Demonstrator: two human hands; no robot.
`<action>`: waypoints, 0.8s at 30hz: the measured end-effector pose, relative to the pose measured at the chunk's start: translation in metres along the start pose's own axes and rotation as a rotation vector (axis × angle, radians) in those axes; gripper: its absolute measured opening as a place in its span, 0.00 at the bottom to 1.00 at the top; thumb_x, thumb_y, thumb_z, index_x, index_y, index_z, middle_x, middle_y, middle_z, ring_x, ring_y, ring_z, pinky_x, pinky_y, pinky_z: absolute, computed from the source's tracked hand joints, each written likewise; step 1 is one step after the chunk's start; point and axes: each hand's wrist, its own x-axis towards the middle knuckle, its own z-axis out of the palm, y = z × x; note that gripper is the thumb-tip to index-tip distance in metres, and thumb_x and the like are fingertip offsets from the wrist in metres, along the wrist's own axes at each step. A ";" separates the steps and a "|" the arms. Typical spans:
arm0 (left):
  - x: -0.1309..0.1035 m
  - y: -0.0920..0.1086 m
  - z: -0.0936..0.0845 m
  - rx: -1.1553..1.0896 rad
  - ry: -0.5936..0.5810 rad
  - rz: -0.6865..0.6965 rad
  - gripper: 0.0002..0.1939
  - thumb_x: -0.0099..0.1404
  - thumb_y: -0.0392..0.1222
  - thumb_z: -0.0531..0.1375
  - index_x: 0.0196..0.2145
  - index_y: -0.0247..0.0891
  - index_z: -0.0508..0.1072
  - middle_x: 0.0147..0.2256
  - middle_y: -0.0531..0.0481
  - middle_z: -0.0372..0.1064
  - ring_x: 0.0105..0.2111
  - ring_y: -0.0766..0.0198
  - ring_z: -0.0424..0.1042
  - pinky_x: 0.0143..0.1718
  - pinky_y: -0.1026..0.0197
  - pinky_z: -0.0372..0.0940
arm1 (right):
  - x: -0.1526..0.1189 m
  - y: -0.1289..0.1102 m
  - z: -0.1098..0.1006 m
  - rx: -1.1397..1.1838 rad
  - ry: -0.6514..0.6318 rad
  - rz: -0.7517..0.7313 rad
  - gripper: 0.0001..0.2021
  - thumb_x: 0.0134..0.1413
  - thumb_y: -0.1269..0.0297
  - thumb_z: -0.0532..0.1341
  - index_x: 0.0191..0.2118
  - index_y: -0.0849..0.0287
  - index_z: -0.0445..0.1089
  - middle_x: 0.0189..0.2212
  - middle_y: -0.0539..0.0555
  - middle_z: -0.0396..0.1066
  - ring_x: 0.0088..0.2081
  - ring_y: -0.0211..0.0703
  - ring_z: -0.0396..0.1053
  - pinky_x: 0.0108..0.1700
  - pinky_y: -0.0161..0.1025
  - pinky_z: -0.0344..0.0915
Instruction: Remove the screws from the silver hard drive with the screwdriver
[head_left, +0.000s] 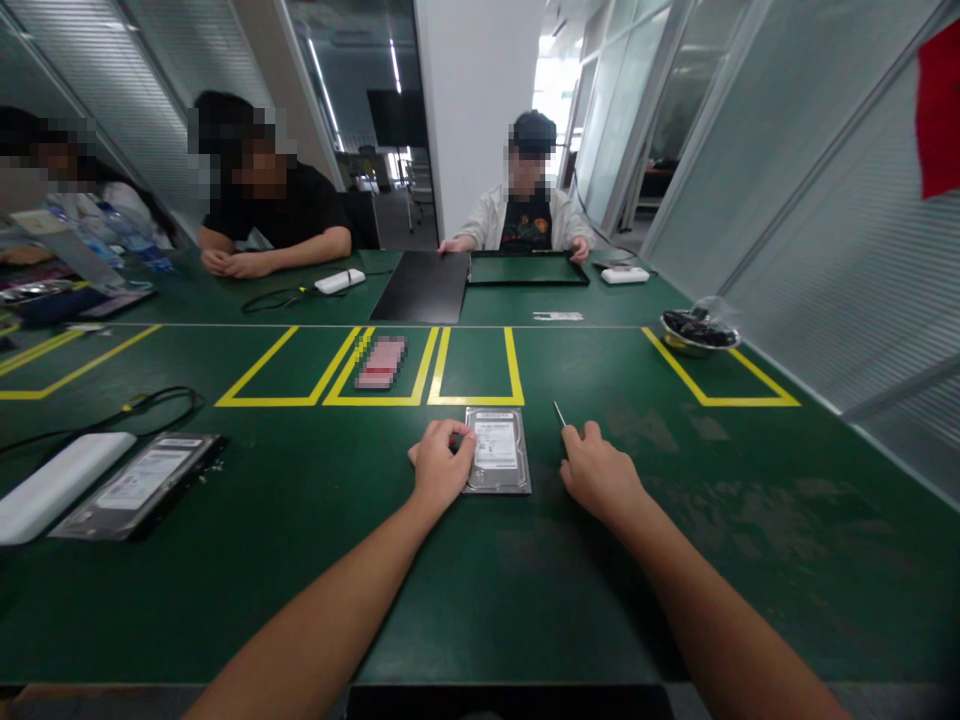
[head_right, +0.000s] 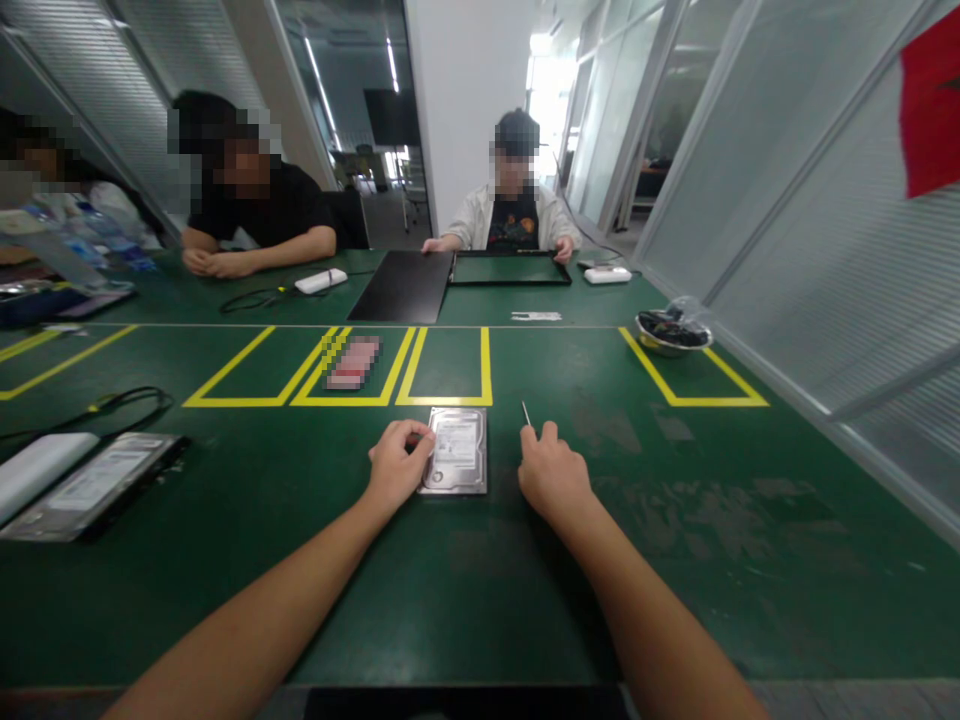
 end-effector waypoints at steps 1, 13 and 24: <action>0.000 0.000 0.000 -0.002 0.001 0.001 0.06 0.63 0.44 0.59 0.34 0.41 0.74 0.38 0.53 0.71 0.38 0.62 0.71 0.49 0.55 0.59 | 0.000 0.000 -0.001 0.006 0.038 0.001 0.10 0.61 0.67 0.54 0.48 0.61 0.63 0.43 0.61 0.62 0.39 0.52 0.72 0.30 0.39 0.65; 0.000 -0.001 0.002 -0.006 0.009 0.015 0.06 0.62 0.44 0.59 0.33 0.41 0.74 0.37 0.53 0.71 0.37 0.62 0.71 0.49 0.56 0.60 | -0.011 -0.031 0.019 0.502 0.491 -0.549 0.11 0.58 0.78 0.51 0.40 0.64 0.70 0.40 0.61 0.67 0.41 0.47 0.64 0.44 0.42 0.66; -0.001 -0.004 0.004 -0.029 0.024 0.049 0.06 0.62 0.43 0.59 0.33 0.41 0.74 0.36 0.52 0.71 0.37 0.61 0.71 0.46 0.56 0.62 | -0.016 -0.049 0.025 0.340 0.463 -0.738 0.13 0.63 0.65 0.56 0.50 0.66 0.69 0.50 0.62 0.71 0.53 0.54 0.64 0.55 0.51 0.59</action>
